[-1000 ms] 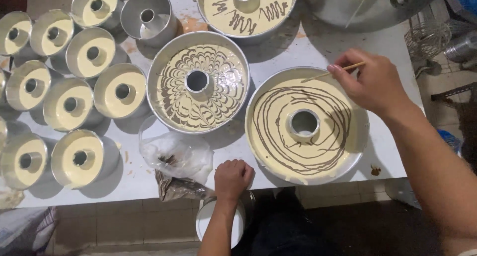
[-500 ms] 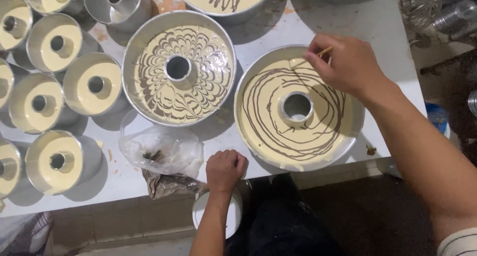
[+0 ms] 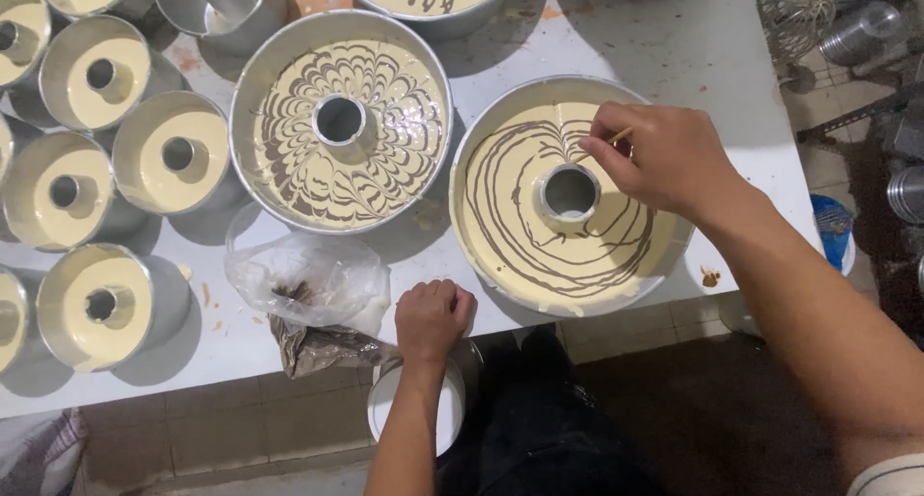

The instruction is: Creating decorative swirl patterns on cake batter in multiple tins using a wooden stick

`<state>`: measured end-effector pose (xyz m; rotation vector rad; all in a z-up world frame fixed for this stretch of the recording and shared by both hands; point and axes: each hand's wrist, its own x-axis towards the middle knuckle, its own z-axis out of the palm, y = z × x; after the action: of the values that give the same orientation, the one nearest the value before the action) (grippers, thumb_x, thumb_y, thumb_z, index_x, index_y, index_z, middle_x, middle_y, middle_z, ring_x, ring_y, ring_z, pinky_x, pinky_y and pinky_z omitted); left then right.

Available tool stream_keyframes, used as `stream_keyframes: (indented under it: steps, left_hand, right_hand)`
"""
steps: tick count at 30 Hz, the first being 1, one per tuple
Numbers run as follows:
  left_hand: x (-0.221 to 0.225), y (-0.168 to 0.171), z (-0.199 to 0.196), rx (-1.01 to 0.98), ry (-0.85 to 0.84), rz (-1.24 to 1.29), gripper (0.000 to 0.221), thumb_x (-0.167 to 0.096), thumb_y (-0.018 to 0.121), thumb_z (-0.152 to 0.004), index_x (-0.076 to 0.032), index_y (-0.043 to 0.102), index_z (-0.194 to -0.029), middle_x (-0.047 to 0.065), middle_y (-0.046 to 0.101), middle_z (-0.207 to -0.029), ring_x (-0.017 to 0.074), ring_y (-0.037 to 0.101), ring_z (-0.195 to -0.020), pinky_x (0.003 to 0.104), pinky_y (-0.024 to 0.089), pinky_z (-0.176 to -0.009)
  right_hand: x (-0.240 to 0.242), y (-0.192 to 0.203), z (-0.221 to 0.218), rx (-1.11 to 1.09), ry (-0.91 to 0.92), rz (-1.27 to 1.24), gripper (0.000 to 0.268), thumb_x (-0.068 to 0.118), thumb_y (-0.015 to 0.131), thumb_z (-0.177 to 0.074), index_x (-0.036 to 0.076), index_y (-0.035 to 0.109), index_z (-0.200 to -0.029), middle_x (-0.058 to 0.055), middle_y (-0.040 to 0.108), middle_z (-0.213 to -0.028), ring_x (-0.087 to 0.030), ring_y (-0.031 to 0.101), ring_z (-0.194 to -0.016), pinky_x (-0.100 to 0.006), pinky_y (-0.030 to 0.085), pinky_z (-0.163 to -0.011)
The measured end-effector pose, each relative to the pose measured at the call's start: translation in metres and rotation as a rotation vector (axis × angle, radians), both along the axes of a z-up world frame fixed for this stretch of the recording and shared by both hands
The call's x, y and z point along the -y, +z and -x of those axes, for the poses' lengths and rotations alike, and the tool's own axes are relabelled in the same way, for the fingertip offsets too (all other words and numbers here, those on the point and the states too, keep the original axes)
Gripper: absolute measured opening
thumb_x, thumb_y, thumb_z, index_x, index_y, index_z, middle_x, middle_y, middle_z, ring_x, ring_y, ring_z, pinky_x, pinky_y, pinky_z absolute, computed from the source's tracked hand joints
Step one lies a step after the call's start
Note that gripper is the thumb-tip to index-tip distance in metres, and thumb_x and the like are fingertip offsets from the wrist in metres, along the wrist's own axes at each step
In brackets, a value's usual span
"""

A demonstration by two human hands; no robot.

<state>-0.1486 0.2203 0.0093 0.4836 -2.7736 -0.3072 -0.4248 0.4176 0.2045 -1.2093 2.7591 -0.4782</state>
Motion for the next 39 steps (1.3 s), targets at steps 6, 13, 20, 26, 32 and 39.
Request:
stream_keyframes:
  steps: [6, 13, 20, 26, 32, 39]
  left_hand:
    - [0.001, -0.001, 0.002, -0.026, -0.007, 0.008, 0.03, -0.023, 0.062, -0.09, -0.017, 0.063, -0.06, 0.002, 0.056, -0.05, 0.0157, 0.054, -0.047, 0.025, 0.042, -0.05]
    - [0.0, -0.002, 0.003, -0.275, -0.056, 0.093, 0.027, -0.008, 0.064, -0.075, -0.015, 0.041, -0.061, 0.0, 0.038, -0.052, 0.0202, 0.039, -0.047, 0.035, 0.029, -0.044]
    - [-0.001, 0.005, 0.002, -0.23, -0.029, -0.013, 0.02, -0.014, 0.065, -0.075, -0.014, 0.051, -0.06, 0.003, 0.05, -0.054, 0.025, 0.049, -0.05, 0.041, 0.039, -0.05]
    - [0.001, 0.008, 0.003, -0.332, -0.043, 0.074, 0.024, -0.01, 0.064, -0.072, -0.015, 0.044, -0.06, 0.0, 0.04, -0.052, 0.0209, 0.041, -0.048, 0.037, 0.032, -0.045]
    - [0.002, 0.008, 0.002, -0.333, -0.064, 0.046, 0.022, -0.009, 0.065, -0.073, -0.015, 0.047, -0.06, 0.0, 0.043, -0.053, 0.0207, 0.042, -0.049, 0.036, 0.034, -0.046]
    - [0.004, 0.005, 0.0, -0.317, -0.084, 0.06, 0.023, -0.01, 0.066, -0.073, -0.015, 0.046, -0.063, 0.0, 0.044, -0.054, 0.0204, 0.044, -0.049, 0.036, 0.033, -0.046]
  right_hand:
    - [0.0, 0.01, 0.013, -0.034, -0.006, 0.05, 0.022, 0.032, 0.064, -0.106, 0.018, 0.07, -0.09, -0.004, 0.072, -0.073, -0.03, 0.071, -0.07, -0.04, 0.054, -0.065]
    - [0.007, 0.031, 0.039, -0.079, 0.041, 0.142, 0.016, 0.025, 0.068, -0.111, 0.012, 0.074, -0.103, -0.001, 0.076, -0.09, -0.018, 0.07, -0.078, -0.036, 0.049, -0.062]
    - [0.013, 0.032, 0.039, -0.035, -0.021, 0.088, 0.02, 0.026, 0.069, -0.115, 0.009, 0.076, -0.109, -0.007, 0.078, -0.095, -0.022, 0.073, -0.076, -0.036, 0.057, -0.06]
    - [-0.002, 0.018, 0.042, -0.126, -0.081, 0.087, 0.025, 0.039, 0.072, -0.115, 0.016, 0.074, -0.106, -0.001, 0.071, -0.084, -0.024, 0.065, -0.077, -0.042, 0.044, -0.07]
    - [-0.007, 0.015, 0.041, -0.139, -0.058, 0.084, 0.021, 0.036, 0.072, -0.114, 0.017, 0.075, -0.107, -0.001, 0.071, -0.088, -0.023, 0.064, -0.077, -0.041, 0.043, -0.07]
    - [0.009, 0.016, 0.038, -0.157, -0.086, 0.099, 0.021, 0.037, 0.073, -0.112, 0.017, 0.077, -0.108, -0.004, 0.072, -0.085, -0.026, 0.067, -0.078, -0.042, 0.046, -0.071]
